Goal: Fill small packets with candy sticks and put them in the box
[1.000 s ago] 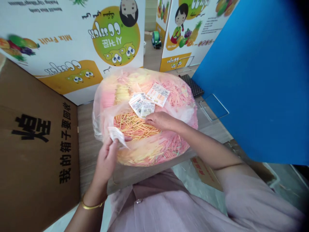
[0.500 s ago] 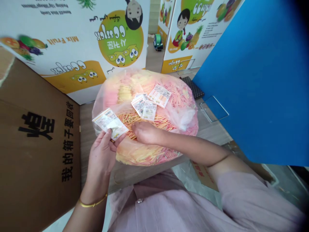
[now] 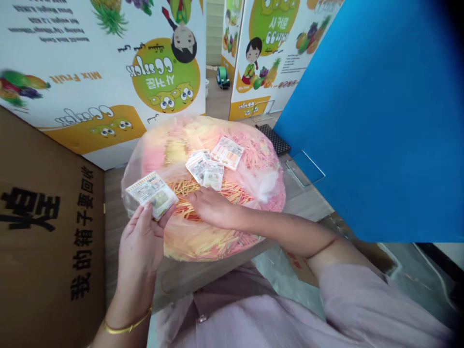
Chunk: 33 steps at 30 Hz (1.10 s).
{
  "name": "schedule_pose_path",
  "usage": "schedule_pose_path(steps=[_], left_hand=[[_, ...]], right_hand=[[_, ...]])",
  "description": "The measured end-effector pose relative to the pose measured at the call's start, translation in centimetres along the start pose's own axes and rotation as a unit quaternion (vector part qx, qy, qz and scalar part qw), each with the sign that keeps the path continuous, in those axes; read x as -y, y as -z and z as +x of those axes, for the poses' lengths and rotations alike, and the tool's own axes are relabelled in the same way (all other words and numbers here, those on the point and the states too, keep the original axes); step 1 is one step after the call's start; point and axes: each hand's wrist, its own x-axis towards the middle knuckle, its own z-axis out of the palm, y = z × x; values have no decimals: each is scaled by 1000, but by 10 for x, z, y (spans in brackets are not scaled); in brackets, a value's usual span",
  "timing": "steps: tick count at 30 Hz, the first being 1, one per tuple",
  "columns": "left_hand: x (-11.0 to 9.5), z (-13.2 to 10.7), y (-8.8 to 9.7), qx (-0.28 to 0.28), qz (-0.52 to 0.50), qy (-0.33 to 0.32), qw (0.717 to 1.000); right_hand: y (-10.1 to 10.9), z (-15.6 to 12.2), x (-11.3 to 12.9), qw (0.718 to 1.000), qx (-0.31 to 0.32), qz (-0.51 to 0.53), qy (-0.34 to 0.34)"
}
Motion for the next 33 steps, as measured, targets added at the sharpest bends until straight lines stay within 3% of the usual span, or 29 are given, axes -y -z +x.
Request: schedule_pose_path(steps=[3, 7, 10, 15, 17, 22, 24, 27, 29, 31, 33], left_hand=[[1, 3, 2, -4, -7, 8, 1000], [3, 4, 3, 5, -13, 10, 1000], [6, 1, -5, 23, -17, 5, 1000], [18, 2, -14, 66, -12, 45, 997], [25, 5, -12, 73, 1, 86, 994], [35, 7, -3, 64, 15, 130, 989], [35, 7, -2, 73, 28, 135, 988], [34, 6, -3, 100, 56, 145, 983], [35, 5, -3, 104, 65, 142, 982], [36, 5, -3, 100, 68, 136, 983], [37, 5, -3, 92, 70, 131, 985]], right_hand=[[0, -1, -14, 998, 36, 44, -33], [6, -6, -34, 989, 23, 120, -87], [11, -13, -45, 960, 9, 246, -130], [10, -19, -53, 905, -13, 407, -126], [6, -19, -56, 873, -17, 468, -133], [-5, -14, -65, 749, 3, 653, -110], [-7, -13, -66, 729, 0, 674, -122], [-4, -10, -65, 726, -24, 672, -141], [2, -9, -63, 741, -37, 656, -138], [8, -8, -61, 779, -59, 609, -138], [16, -9, -58, 836, -96, 518, -156]])
